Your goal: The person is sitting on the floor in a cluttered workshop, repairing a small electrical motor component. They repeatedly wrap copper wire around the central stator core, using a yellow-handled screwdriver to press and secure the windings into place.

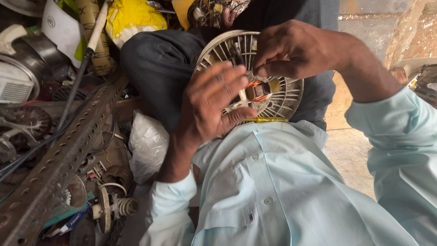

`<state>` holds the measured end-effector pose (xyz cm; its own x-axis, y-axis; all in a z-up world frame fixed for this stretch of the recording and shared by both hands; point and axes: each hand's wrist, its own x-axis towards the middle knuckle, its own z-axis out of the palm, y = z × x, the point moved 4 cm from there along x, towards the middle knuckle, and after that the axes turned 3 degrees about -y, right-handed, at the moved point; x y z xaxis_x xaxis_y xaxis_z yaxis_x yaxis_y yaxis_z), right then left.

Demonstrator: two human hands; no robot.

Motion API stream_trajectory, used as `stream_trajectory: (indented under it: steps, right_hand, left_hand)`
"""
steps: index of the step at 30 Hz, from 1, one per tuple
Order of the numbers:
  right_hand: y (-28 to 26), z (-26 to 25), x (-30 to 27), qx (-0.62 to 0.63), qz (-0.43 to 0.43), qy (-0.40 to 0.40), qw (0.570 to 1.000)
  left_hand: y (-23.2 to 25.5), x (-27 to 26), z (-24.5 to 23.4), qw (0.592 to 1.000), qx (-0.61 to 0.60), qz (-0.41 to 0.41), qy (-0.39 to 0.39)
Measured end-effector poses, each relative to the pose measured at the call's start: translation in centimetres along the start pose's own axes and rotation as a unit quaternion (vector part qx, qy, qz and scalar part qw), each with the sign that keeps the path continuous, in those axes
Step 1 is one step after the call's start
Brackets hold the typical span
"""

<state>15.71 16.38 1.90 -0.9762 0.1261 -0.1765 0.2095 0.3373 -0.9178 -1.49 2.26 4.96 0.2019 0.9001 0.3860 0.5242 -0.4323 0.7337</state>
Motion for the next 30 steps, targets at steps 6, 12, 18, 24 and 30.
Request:
stream_trajectory:
  steps: [6, 12, 18, 24, 30]
  right_hand:
    - [1.0, -0.5, -1.4, -0.036, -0.011, 0.085, 0.996]
    - [0.3, -1.2, -2.5, -0.203, 0.022, 0.217, 0.955]
    - [-5.7, 3.2, -5.8, -0.418, -0.078, 0.106, 0.899]
    - [-9.9, 7.3, -6.0, -0.358, -0.125, -0.019, 0.925]
    - [-2.5, 1.4, -1.1, -0.266, -0.084, 0.149, 0.949]
  left_hand:
    - [-3.8, 0.6, 0.6, 0.942, -0.249, -0.195, 0.114]
    - [-6.5, 2.5, 3.9, 0.971, -0.153, -0.179, -0.049]
    - [-7.0, 2.5, 3.9, 0.971, -0.179, -0.136, -0.085]
    - [-3.0, -0.3, 1.6, 0.954, -0.275, -0.118, -0.012]
    - [2.3, -3.7, 3.0, 0.971, -0.210, -0.108, 0.026]
